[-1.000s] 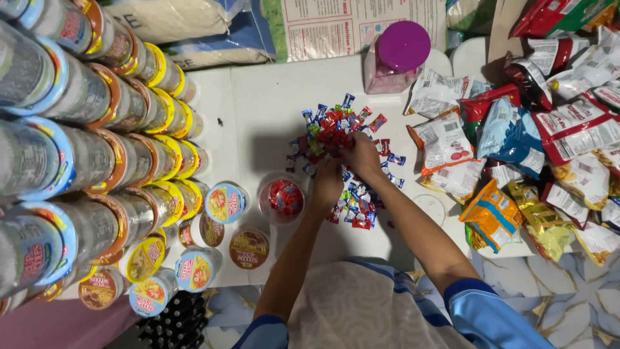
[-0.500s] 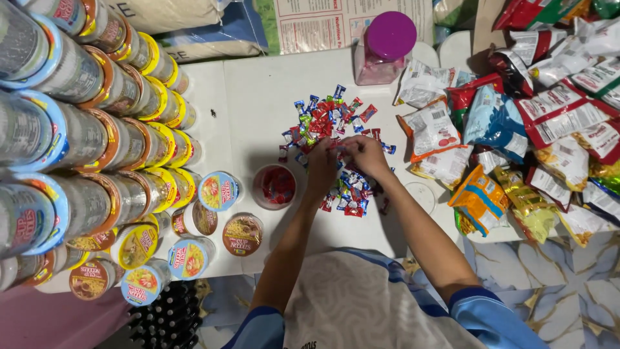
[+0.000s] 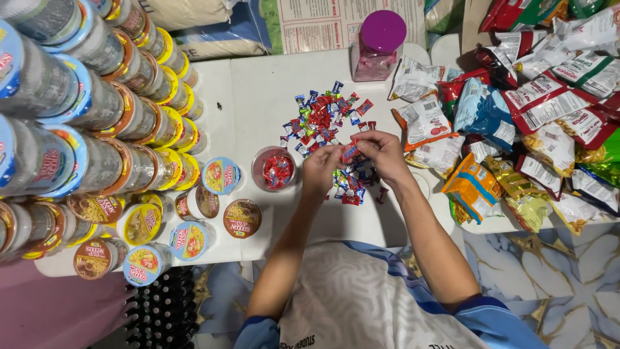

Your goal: The person sorts small wrapped candies on a white table, picking them up and placing them into a clear plastic container. The table is surrounded by stacks of instant noodle cups and various snack packages.

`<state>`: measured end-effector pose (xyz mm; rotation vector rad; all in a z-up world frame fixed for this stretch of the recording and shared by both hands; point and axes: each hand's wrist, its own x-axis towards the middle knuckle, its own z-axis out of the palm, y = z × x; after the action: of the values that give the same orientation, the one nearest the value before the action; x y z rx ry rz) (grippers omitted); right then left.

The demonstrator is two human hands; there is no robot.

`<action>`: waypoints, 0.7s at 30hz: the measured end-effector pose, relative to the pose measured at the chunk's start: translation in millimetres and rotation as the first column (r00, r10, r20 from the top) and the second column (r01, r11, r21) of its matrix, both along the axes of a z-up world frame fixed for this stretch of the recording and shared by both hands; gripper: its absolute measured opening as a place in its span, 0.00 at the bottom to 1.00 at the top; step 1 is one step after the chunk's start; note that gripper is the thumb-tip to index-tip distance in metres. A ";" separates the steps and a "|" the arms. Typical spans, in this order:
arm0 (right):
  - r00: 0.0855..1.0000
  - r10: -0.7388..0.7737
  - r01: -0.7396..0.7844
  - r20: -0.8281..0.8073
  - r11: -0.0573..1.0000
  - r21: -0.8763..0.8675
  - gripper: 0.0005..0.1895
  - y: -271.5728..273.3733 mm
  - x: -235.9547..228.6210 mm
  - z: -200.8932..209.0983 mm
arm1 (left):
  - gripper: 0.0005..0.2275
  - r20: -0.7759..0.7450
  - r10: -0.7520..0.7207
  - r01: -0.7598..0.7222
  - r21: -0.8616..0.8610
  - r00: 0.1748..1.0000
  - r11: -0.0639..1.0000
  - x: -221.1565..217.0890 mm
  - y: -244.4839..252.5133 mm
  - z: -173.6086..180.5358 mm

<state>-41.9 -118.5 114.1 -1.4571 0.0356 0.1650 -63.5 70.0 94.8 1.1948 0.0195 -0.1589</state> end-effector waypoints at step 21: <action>0.992 0.066 -0.061 0.105 0.997 -0.046 0.08 -4.7 -36.7 29.3 | 0.06 -0.020 0.107 -0.109 -0.127 0.994 0.986 -28.9 1.8 37.3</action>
<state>-78.6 -123.2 143.3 -1.5091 -0.0952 0.1388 -92.3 71.9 132.1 1.0617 0.0843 -0.0713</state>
